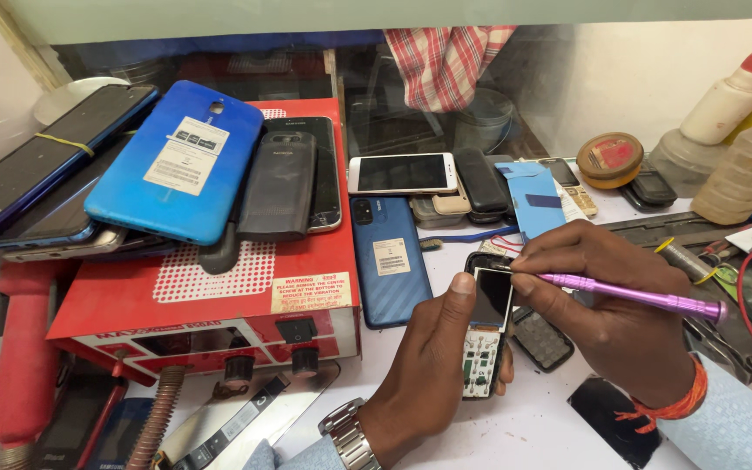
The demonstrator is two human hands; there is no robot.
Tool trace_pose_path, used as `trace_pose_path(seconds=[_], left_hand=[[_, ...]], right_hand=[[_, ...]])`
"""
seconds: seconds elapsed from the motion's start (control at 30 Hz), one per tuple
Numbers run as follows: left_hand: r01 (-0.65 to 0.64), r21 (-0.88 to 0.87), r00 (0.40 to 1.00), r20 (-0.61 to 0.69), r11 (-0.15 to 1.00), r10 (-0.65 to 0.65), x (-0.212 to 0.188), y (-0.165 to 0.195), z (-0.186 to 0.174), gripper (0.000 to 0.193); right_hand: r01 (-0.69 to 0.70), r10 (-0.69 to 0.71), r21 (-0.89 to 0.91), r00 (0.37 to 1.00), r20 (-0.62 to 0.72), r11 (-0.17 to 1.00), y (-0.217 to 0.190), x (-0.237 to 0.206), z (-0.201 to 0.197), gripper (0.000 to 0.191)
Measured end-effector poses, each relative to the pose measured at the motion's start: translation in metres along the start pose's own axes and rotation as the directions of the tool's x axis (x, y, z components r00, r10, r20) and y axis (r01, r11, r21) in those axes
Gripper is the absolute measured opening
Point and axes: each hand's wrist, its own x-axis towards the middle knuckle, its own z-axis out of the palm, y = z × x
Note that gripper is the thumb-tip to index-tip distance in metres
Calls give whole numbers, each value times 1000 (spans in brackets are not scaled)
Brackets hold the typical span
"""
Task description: The person removes the back cover of a mobile phone, then uses a screwdriver to adjust components on the motherboard. They then use a multimeter to test electrical connections on the circuit board.
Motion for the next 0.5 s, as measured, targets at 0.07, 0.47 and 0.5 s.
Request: trace_pose_path(seconds=[0.07, 0.47, 0.5], left_hand=[[4, -4, 1000, -6, 1000, -4, 0, -1, 0, 68], [17, -28, 1000, -8, 999, -17, 1, -3, -1, 69], [16, -18, 1000, -7, 1000, -16, 0, -3, -1, 71]], right_hand=[[-17, 17, -3, 1000, 7, 1000, 0, 1, 0, 13], [5, -6, -21, 998, -63, 1000, -2, -3, -1, 12], [11, -12, -15, 999, -47, 1000, -1, -2, -1, 13]])
